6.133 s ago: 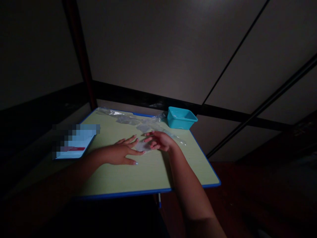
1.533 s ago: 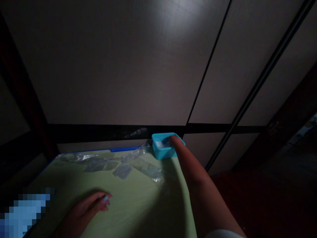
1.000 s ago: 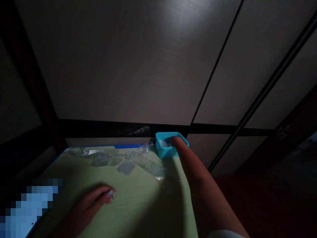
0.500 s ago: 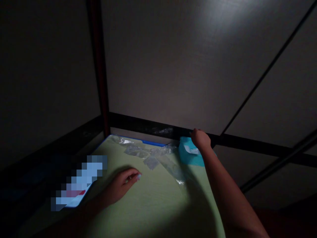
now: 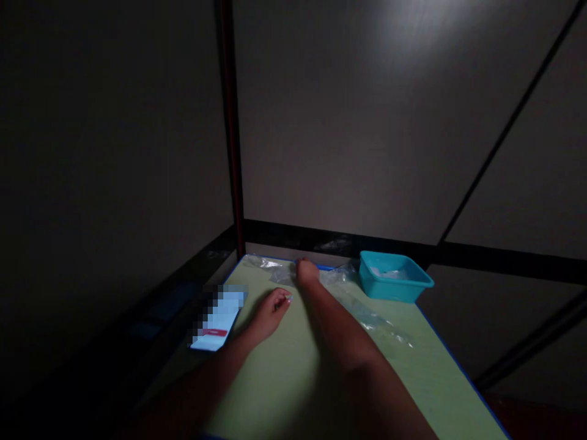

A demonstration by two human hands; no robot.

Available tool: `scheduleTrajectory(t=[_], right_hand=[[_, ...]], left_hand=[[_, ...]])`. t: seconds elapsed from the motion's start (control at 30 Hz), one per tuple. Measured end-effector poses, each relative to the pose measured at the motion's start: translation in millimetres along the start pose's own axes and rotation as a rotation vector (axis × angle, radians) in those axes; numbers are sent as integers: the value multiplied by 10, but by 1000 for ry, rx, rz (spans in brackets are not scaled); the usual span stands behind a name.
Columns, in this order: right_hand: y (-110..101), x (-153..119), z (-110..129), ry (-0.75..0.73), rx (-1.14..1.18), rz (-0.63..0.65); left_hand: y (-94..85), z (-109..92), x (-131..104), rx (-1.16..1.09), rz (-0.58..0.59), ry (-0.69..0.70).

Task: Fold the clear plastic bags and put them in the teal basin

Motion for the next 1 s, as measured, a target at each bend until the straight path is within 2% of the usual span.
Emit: scheduleTrajectory(t=[0.13,0.23,0.33,0.4,0.47,0.53,0.63,0.7,0.83,0.9,1.0], right_hand=[[-518,161,9,47,222,-171],[-852,94,82,9,378,-206],[-1044,-210,122,-61,565,-159],[-1082,-510,103,-198,1045,58],[-1055,-821,-2,-262,1288,233],[-912,-1094,-158,-252,1334,400],[-508,-1452,-339,-238,1214,743],[-267,-1632,-401,-291,1139,862],[67,-1884,-360,-432,963,980],[120,-1952,-339,-466,885,957],[56,-2003,-336,-517,829,837]], left_hand=[[0,-28,17,-26,-6,-3],[-34,-50,44,-68,-71,-35],[-59,-33,42,-279,-138,-211],[-2,-38,16,-554,-118,-382],[93,-103,-15,-837,-37,-509],[160,-171,-45,-1021,28,-575],[229,-180,-96,-1099,75,-601],[279,-115,-151,-1036,101,-628],[337,11,-235,-862,161,-610],[359,18,-255,-825,230,-574],[366,3,-253,-752,317,-515]])
Point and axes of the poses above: each hand's wrist, its own x-axis towards the middle knuckle, its own y-axis out of the palm, z = x × y, the point moved 6 cm from there along x, towards the middle knuckle, and after that the axes turned 13 degrees about y, right-handed, at the moved point
